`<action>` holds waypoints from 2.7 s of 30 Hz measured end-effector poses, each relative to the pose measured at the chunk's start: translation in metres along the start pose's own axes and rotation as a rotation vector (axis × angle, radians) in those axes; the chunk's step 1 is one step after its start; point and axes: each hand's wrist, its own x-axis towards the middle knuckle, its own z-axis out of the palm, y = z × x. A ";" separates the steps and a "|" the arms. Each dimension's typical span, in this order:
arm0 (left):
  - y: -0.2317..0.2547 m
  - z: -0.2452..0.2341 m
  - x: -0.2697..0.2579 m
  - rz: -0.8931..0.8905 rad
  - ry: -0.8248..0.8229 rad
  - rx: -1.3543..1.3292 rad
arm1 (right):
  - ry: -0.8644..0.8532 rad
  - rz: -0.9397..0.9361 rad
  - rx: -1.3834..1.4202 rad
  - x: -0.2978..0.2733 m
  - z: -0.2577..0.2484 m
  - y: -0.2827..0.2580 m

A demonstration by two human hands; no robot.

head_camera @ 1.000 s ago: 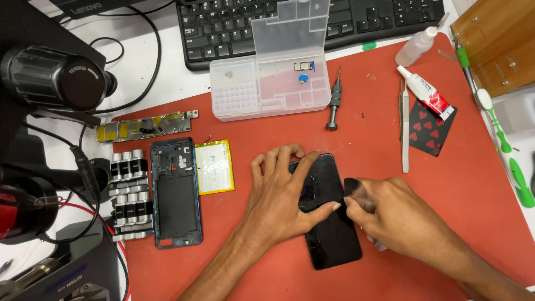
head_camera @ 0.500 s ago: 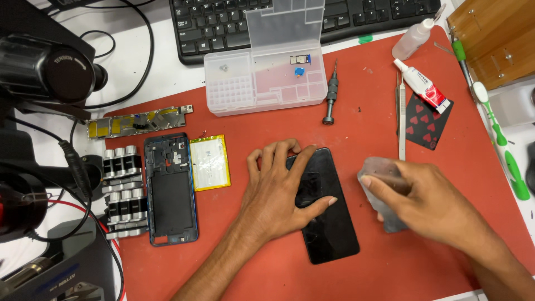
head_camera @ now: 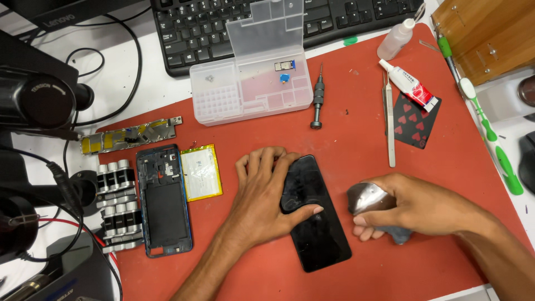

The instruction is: The person applies a liquid from a small bottle onto the back of a smartphone and then wipes the surface with a cloth. The person continues to wipe the phone repeatedly to clean the surface.

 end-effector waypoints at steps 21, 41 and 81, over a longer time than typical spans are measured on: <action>-0.002 -0.002 -0.002 0.017 -0.009 -0.018 | 0.306 -0.663 0.514 0.038 0.004 -0.004; -0.002 -0.002 -0.003 0.021 0.029 0.021 | 0.377 -0.275 0.091 0.030 0.027 -0.040; -0.003 0.007 -0.007 0.019 0.044 0.066 | 0.472 -0.169 -0.534 0.016 0.052 -0.033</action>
